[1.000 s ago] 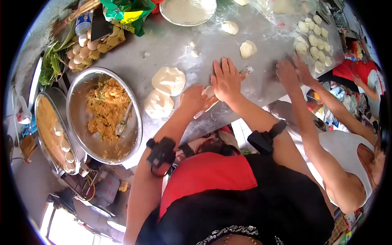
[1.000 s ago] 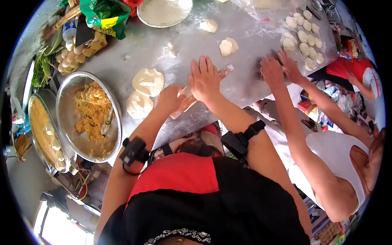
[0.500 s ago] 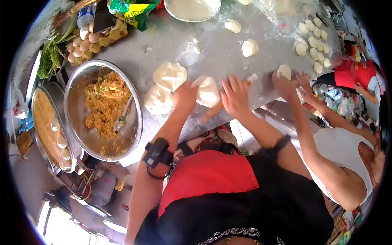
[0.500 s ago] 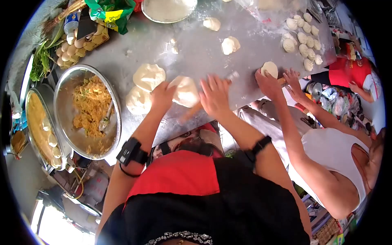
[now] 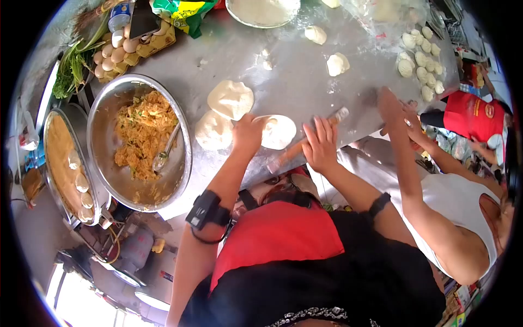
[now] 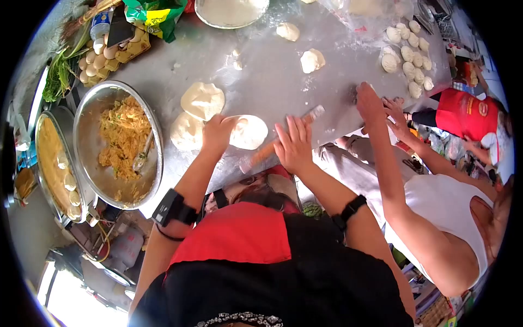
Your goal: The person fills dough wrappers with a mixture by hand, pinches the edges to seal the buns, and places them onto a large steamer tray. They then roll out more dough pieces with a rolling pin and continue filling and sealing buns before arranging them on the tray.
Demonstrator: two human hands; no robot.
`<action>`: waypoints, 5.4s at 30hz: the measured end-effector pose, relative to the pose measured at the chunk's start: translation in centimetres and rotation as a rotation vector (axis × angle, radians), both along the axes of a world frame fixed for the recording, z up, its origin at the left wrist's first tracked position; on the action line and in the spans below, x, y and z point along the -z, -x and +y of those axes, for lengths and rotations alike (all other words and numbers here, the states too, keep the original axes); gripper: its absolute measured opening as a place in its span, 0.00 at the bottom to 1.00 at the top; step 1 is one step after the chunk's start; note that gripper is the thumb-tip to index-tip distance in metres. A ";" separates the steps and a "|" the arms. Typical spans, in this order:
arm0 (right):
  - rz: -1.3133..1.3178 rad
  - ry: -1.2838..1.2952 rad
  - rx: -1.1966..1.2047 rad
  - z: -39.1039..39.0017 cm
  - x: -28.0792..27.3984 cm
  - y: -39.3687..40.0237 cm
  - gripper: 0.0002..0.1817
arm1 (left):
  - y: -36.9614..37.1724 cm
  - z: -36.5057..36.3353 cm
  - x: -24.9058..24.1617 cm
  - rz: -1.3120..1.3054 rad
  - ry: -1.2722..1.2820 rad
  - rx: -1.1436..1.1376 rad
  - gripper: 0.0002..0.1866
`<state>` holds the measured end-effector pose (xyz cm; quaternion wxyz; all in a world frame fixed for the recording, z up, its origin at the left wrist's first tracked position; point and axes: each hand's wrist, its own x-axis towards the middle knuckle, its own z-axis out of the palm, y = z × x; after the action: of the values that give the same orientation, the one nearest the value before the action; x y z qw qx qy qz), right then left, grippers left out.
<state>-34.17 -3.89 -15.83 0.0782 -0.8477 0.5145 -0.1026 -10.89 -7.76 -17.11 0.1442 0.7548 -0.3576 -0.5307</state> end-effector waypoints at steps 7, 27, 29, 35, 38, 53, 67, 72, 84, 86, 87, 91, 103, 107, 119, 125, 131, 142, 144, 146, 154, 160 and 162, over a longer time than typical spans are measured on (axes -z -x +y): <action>-0.078 -0.104 0.003 -3.9 -0.7 -3.3 0.26 | 1.1 1.6 0.0 -0.162 0.212 0.495 0.20; -0.128 -0.123 0.052 -0.9 1.4 2.5 0.25 | 10.7 -13.7 -1.1 -0.370 0.777 0.927 0.25; -0.181 -0.094 0.042 -1.4 1.2 2.2 0.25 | 7.5 -9.7 2.3 -0.546 0.845 0.930 0.28; -0.282 -0.098 0.001 -3.9 0.0 2.2 0.18 | 8.7 -9.6 1.4 -0.497 0.809 0.928 0.37; -0.266 -0.116 0.026 -3.6 0.1 3.5 0.15 | 7.7 -5.5 1.2 -0.384 0.642 1.022 0.36; -0.049 -0.030 -0.049 -6.1 0.2 1.8 0.25 | 3.1 -3.8 1.4 0.060 0.285 0.393 0.14; -0.009 -0.024 -0.014 -4.5 -1.0 0.4 0.23 | 0.9 1.0 2.0 0.073 0.214 0.504 0.16; -0.152 -0.015 -0.020 -9.1 0.4 -3.9 0.25 | 2.7 -2.9 -1.0 -0.163 0.124 0.555 0.14; -0.054 -0.089 -0.037 -6.4 -0.5 -3.6 0.27 | 2.1 -1.1 -0.2 -0.196 0.222 0.440 0.13; -0.032 -0.068 -0.062 -1.9 0.0 0.5 0.27 | 1.6 -0.1 0.0 0.052 0.085 -0.038 0.13; -0.027 -0.062 -0.077 -0.2 0.2 1.8 0.27 | 1.2 1.0 -0.1 0.172 0.009 -0.277 0.12; 0.010 -0.158 -0.093 0.1 -1.6 2.6 0.27 | 1.1 4.0 -0.6 0.599 -0.031 -0.285 0.19; -0.062 -0.140 -0.158 -4.5 -1.4 -0.9 0.29 | 2.4 1.9 -1.5 -0.141 0.176 0.385 0.22; -0.021 -0.154 -0.151 -0.7 0.2 4.2 0.27 | -2.8 0.9 -1.1 -0.341 0.291 -0.018 0.22; -0.078 -0.076 -0.114 -3.2 1.7 4.4 0.26 | 13.1 -23.2 0.5 -0.392 0.558 0.930 0.32; -0.101 -0.088 -0.103 -3.2 1.6 4.4 0.26 | 7.2 -18.2 4.3 -0.687 0.799 0.661 0.31; -0.134 -0.168 -0.083 -3.9 1.0 4.6 0.27 | 9.8 -10.9 2.3 -0.592 0.626 0.844 0.33; 0.065 0.012 0.005 -15.6 1.0 -4.3 0.27 | 7.0 -2.1 -1.6 -0.019 0.203 0.098 0.16; 0.018 -0.012 -0.058 -14.4 1.5 -4.0 0.27 | 6.3 -2.6 -1.5 -0.139 0.291 0.369 0.16; -0.084 0.018 -0.138 -11.6 1.1 -1.6 0.27 | 6.0 -2.7 -1.1 -0.309 0.342 0.671 0.15; -0.053 0.032 -0.102 -11.1 1.2 -2.5 0.25 | 5.4 -1.1 0.9 -0.169 0.493 0.403 0.13; 0.085 -0.065 -0.130 -2.7 0.2 4.1 0.24 | 1.7 0.5 2.5 -0.096 0.215 0.442 0.15; 0.085 -0.035 -0.102 -4.0 0.0 2.4 0.24 | 2.5 1.9 2.0 -0.016 0.157 0.374 0.16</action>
<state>-36.60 -7.88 -15.78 0.0762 -0.8749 0.4752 -0.0536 -13.43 -5.86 -19.15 0.0986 0.6657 -0.5330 -0.5129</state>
